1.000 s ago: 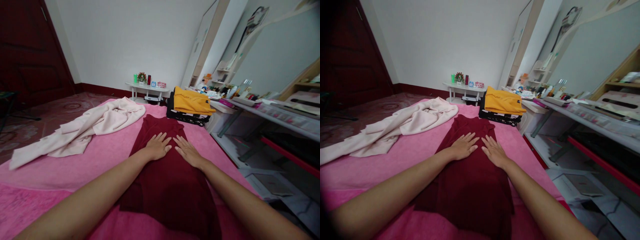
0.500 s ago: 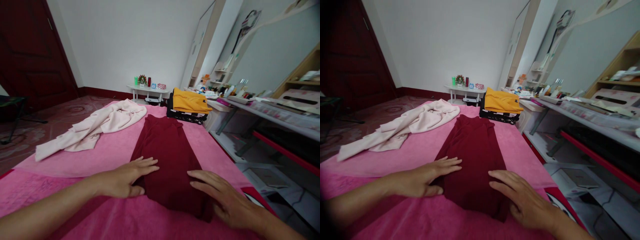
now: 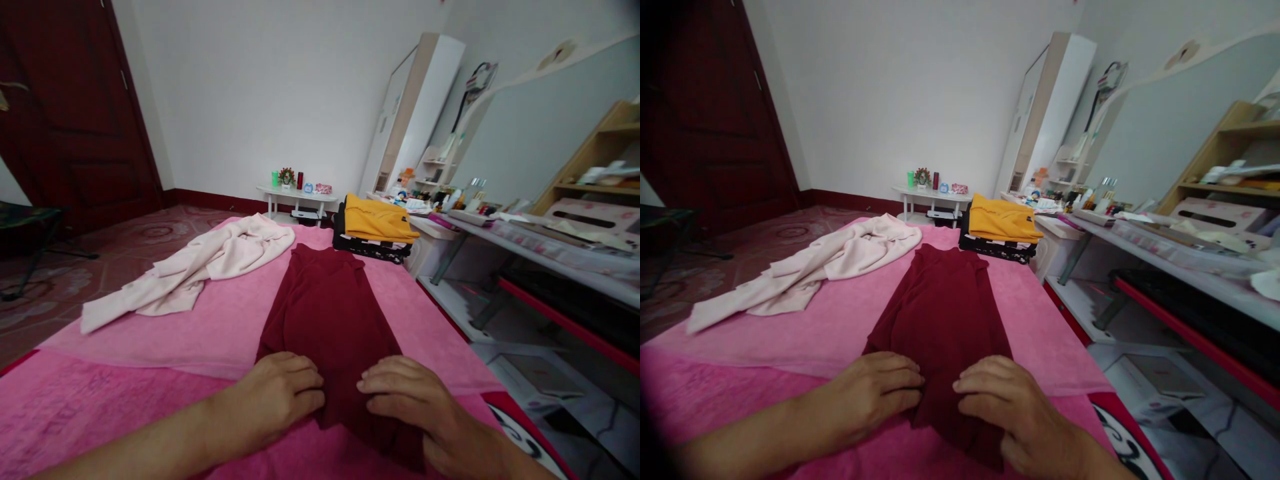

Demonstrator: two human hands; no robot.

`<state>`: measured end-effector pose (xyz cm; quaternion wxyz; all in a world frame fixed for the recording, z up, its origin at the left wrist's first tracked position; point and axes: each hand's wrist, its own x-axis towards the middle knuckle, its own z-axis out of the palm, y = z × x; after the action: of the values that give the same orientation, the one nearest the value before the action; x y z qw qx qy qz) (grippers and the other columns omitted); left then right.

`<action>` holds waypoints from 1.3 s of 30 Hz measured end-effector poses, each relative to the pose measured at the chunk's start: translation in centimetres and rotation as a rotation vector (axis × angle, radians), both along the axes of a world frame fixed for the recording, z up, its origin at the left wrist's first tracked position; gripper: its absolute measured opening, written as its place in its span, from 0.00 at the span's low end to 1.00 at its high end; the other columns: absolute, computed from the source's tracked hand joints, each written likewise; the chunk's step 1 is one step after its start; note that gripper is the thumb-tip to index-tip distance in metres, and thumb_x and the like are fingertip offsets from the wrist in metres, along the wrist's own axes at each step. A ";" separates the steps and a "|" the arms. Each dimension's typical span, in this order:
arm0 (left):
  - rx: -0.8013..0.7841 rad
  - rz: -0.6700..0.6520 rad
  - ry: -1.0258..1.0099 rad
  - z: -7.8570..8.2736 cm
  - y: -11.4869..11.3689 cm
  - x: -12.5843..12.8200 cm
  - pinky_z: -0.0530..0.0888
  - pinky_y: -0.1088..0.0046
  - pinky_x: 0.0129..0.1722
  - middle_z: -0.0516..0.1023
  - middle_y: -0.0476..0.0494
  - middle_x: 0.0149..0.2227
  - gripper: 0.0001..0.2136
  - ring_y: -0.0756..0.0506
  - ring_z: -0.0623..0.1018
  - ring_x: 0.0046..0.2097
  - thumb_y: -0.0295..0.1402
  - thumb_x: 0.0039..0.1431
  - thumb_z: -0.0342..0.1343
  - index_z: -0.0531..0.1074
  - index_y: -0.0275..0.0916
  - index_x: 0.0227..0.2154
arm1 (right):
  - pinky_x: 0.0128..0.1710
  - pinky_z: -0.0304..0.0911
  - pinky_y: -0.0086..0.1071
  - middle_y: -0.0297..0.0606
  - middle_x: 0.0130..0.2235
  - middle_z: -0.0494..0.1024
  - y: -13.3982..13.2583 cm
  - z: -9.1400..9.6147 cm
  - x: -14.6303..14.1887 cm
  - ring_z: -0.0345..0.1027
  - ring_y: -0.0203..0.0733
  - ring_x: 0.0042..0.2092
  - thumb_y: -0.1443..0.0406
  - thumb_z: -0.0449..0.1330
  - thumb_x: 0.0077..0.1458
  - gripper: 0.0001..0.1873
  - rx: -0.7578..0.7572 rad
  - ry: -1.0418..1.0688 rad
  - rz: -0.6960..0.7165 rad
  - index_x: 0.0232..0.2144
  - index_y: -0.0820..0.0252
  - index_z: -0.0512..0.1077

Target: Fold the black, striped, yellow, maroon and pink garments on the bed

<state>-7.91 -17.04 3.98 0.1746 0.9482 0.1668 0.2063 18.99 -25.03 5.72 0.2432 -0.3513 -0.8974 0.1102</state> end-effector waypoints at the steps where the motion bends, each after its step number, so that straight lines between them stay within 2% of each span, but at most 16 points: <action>1: -0.080 -0.001 -0.028 0.1 0.2 0.1 0.71 0.73 0.46 0.79 0.50 0.39 0.09 0.48 0.76 0.42 0.30 0.61 0.50 0.74 0.47 0.38 | 0.48 0.65 0.37 0.39 0.44 0.78 0.5 0.1 -0.1 0.72 0.43 0.46 0.70 0.52 0.54 0.17 -0.087 0.109 -0.086 0.44 0.52 0.72; 3: -0.299 0.032 -0.097 0.1 1.2 0.4 0.71 0.74 0.40 0.77 0.48 0.35 0.09 0.48 0.76 0.38 0.29 0.61 0.47 0.73 0.42 0.35 | 0.37 0.68 0.33 0.38 0.33 0.79 2.0 0.0 -0.2 0.73 0.42 0.36 0.66 0.52 0.54 0.10 -0.271 0.349 -0.319 0.33 0.56 0.74; 5: -0.524 0.187 -0.229 -0.4 2.6 0.9 0.70 0.76 0.32 0.75 0.49 0.30 0.07 0.50 0.74 0.32 0.30 0.60 0.47 0.70 0.38 0.32 | 0.32 0.67 0.31 0.37 0.29 0.78 3.9 -0.5 0.0 0.72 0.41 0.32 0.61 0.56 0.52 0.08 -0.414 0.593 -0.517 0.28 0.58 0.72; 8: -0.753 0.384 -0.302 -1.8 4.8 1.5 0.64 0.80 0.21 0.66 0.56 0.21 0.05 0.53 0.67 0.21 0.32 0.58 0.48 0.64 0.38 0.35 | 0.37 0.67 0.35 0.38 0.33 0.79 6.6 -2.0 0.6 0.72 0.43 0.35 0.59 0.61 0.43 0.12 -0.535 0.793 -0.613 0.31 0.59 0.72; 11: -0.836 0.418 -0.238 -2.8 6.1 1.7 0.62 0.81 0.17 0.63 0.59 0.19 0.14 0.54 0.65 0.17 0.32 0.55 0.50 0.60 0.39 0.44 | 0.41 0.66 0.37 0.37 0.35 0.79 7.9 -3.7 0.9 0.72 0.44 0.38 0.62 0.64 0.37 0.19 -0.559 0.791 -0.679 0.36 0.58 0.71; 13: -0.796 0.421 -0.190 -2.8 6.2 1.7 0.64 0.80 0.18 0.66 0.57 0.22 0.19 0.53 0.67 0.18 0.32 0.54 0.51 0.58 0.39 0.49 | 0.42 0.66 0.37 0.37 0.37 0.78 8.1 -4.4 1.0 0.72 0.44 0.39 0.63 0.64 0.38 0.21 -0.545 0.766 -0.700 0.39 0.58 0.69; 15: -0.650 0.444 -0.146 -2.3 5.9 1.8 0.67 0.77 0.22 0.70 0.53 0.28 0.23 0.52 0.70 0.22 0.32 0.52 0.54 0.59 0.41 0.52 | 0.43 0.66 0.37 0.37 0.39 0.78 8.1 -4.6 1.0 0.72 0.43 0.40 0.63 0.63 0.40 0.20 -0.509 0.736 -0.669 0.40 0.58 0.69; 19: -0.255 0.382 -0.119 -0.6 4.8 3.0 0.70 0.69 0.42 0.72 0.44 0.46 0.30 0.43 0.74 0.44 0.33 0.43 0.63 0.65 0.44 0.52 | 0.41 0.66 0.34 0.37 0.37 0.78 8.1 -3.8 0.8 0.71 0.42 0.38 0.65 0.62 0.41 0.13 -0.444 0.637 -0.563 0.34 0.59 0.72; 21: -0.204 0.300 -0.106 -0.2 4.7 4.0 0.69 0.69 0.44 0.73 0.45 0.45 0.23 0.43 0.73 0.45 0.32 0.43 0.64 0.70 0.43 0.46 | 0.38 0.66 0.34 0.37 0.34 0.78 8.4 -3.0 0.4 0.70 0.42 0.36 0.64 0.62 0.41 0.09 -0.436 0.600 -0.540 0.30 0.60 0.72; 24: -0.313 0.269 -0.139 -0.5 5.8 5.6 0.69 0.73 0.36 0.76 0.48 0.33 0.05 0.47 0.75 0.35 0.32 0.54 0.55 0.73 0.39 0.32 | 0.37 0.66 0.35 0.37 0.31 0.77 9.3 -2.6 -0.1 0.70 0.43 0.35 0.60 0.61 0.44 0.09 -0.448 0.643 -0.532 0.27 0.60 0.72; 27: -0.364 0.460 -0.257 -1.4 7.9 6.1 0.70 0.73 0.34 0.75 0.47 0.30 0.06 0.48 0.75 0.32 0.32 0.57 0.53 0.70 0.36 0.36 | 0.36 0.66 0.35 0.37 0.31 0.76 10.8 -3.7 0.3 0.69 0.43 0.34 0.57 0.59 0.47 0.14 -0.403 0.703 -0.649 0.34 0.60 0.71; 29: -0.263 0.613 -0.257 -1.8 9.2 5.7 0.71 0.70 0.38 0.75 0.44 0.35 0.15 0.46 0.75 0.37 0.30 0.54 0.55 0.67 0.35 0.46 | 0.34 0.65 0.35 0.37 0.31 0.74 11.8 -4.9 1.3 0.68 0.40 0.31 0.59 0.60 0.46 0.16 -0.323 0.627 -0.799 0.37 0.61 0.70; 31: -0.107 0.660 -0.212 -1.6 9.9 5.0 0.70 0.67 0.45 0.72 0.39 0.44 0.23 0.44 0.74 0.45 0.27 0.52 0.55 0.62 0.35 0.52 | 0.34 0.65 0.34 0.38 0.34 0.74 12.3 -5.8 2.1 0.66 0.38 0.29 0.62 0.61 0.44 0.18 -0.222 0.491 -0.902 0.39 0.61 0.68; 33: 0.012 0.592 -0.182 -1.2 9.8 4.7 0.67 0.66 0.52 0.67 0.37 0.52 0.21 0.43 0.70 0.53 0.25 0.53 0.54 0.64 0.37 0.52 | 0.38 0.66 0.36 0.40 0.39 0.73 12.5 -6.0 2.4 0.68 0.39 0.33 0.64 0.60 0.45 0.17 -0.105 0.381 -0.908 0.40 0.60 0.69; 36: 0.050 0.385 -0.097 -0.5 8.9 5.3 0.64 0.68 0.57 0.68 0.40 0.54 0.13 0.45 0.69 0.55 0.28 0.58 0.50 0.72 0.39 0.45 | 0.49 0.63 0.39 0.41 0.45 0.73 12.5 -5.2 1.3 0.67 0.43 0.46 0.67 0.56 0.50 0.14 0.055 0.289 -0.764 0.41 0.58 0.70; 39: 0.073 0.266 0.022 -1.0 8.0 6.7 0.58 0.63 0.61 0.61 0.41 0.61 0.20 0.42 0.62 0.61 0.37 0.61 0.49 0.65 0.40 0.55 | 0.58 0.55 0.41 0.43 0.55 0.68 12.8 -4.7 -0.6 0.60 0.43 0.57 0.66 0.51 0.55 0.20 0.071 0.206 -0.599 0.51 0.58 0.67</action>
<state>-1.20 -9.00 2.94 0.1092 0.9257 0.2854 0.2229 18.38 -12.26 0.98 0.3666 -0.5782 -0.7280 0.0373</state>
